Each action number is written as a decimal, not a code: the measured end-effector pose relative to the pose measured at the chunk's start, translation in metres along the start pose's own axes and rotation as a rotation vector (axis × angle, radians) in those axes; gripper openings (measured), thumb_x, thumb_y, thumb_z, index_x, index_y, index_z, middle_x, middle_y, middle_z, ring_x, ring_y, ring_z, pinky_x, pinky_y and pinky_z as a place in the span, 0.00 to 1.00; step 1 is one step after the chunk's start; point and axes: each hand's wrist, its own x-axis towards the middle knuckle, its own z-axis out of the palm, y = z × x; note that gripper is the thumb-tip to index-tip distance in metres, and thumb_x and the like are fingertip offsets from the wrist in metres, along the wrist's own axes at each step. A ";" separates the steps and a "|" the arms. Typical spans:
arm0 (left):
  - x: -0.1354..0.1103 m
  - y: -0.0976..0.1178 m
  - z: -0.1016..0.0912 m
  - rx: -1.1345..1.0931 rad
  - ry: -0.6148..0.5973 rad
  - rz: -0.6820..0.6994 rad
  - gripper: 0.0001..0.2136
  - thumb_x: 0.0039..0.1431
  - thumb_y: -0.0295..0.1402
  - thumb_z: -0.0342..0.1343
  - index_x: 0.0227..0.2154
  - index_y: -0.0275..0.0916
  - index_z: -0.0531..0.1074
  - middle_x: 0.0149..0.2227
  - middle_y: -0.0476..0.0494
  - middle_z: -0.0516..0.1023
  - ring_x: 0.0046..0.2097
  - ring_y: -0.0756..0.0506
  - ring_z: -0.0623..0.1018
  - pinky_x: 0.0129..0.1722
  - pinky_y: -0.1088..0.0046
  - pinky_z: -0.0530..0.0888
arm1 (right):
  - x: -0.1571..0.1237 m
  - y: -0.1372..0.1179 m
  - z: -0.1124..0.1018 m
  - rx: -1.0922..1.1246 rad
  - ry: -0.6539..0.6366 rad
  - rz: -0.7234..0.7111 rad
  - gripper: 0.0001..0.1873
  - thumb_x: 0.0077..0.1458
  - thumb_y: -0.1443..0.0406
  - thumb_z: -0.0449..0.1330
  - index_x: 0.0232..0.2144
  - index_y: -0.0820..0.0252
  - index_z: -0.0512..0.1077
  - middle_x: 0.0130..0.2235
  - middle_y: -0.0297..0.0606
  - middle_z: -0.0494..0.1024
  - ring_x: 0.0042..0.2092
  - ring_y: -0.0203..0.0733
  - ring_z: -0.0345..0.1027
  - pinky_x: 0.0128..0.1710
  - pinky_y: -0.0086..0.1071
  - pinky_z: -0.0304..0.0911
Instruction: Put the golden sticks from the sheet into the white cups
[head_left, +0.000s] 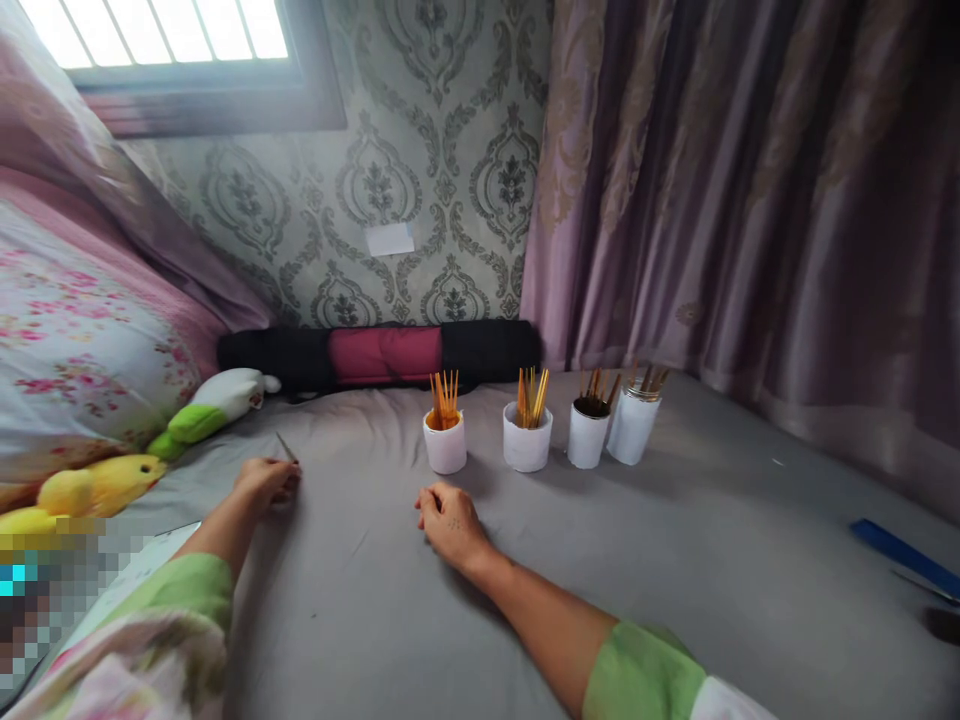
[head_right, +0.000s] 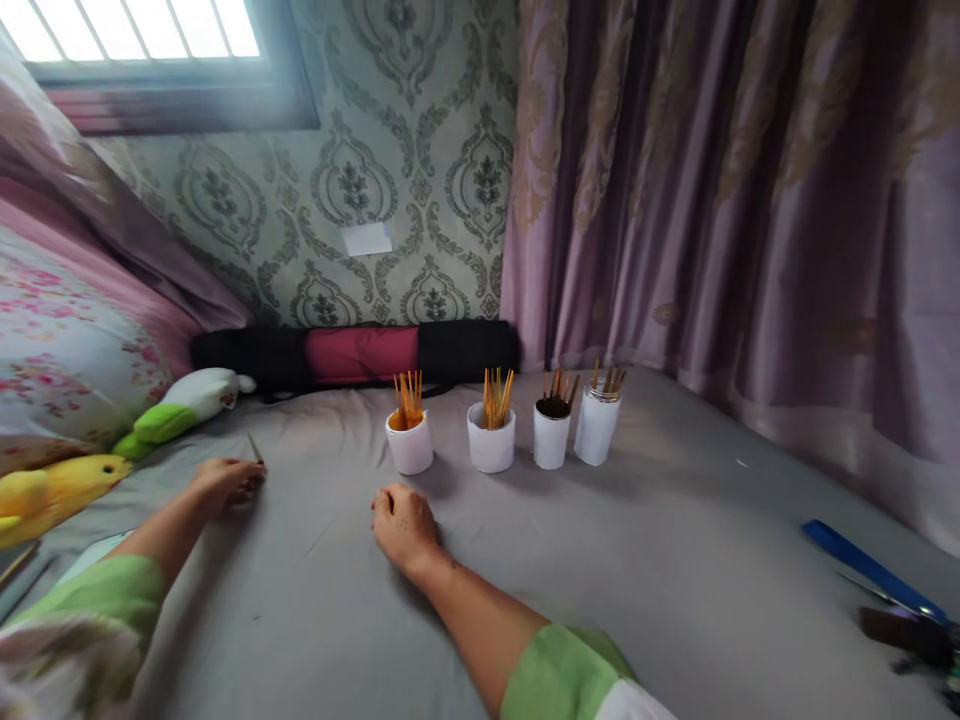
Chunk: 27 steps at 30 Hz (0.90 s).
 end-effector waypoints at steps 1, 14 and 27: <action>-0.003 0.002 0.002 -0.068 -0.029 -0.039 0.05 0.40 0.24 0.53 0.15 0.35 0.63 0.16 0.45 0.67 0.19 0.49 0.69 0.16 0.75 0.67 | 0.000 0.000 0.000 0.000 -0.003 -0.001 0.18 0.56 0.61 0.45 0.27 0.63 0.71 0.21 0.34 0.73 0.21 0.30 0.61 0.23 0.23 0.53; -0.043 0.012 0.019 -0.693 -0.187 -0.165 0.05 0.45 0.18 0.51 0.22 0.33 0.66 0.23 0.45 0.72 0.23 0.53 0.72 0.22 0.81 0.70 | 0.000 0.001 0.000 0.007 -0.001 -0.025 0.18 0.56 0.61 0.45 0.27 0.63 0.71 0.20 0.34 0.72 0.21 0.30 0.61 0.24 0.23 0.53; -0.107 0.027 0.033 -0.884 -0.283 -0.157 0.07 0.49 0.18 0.48 0.27 0.31 0.69 0.24 0.45 0.71 0.22 0.56 0.70 0.21 0.82 0.69 | 0.002 0.004 -0.001 0.032 -0.029 -0.040 0.17 0.55 0.61 0.44 0.28 0.64 0.70 0.21 0.36 0.72 0.21 0.30 0.62 0.22 0.23 0.54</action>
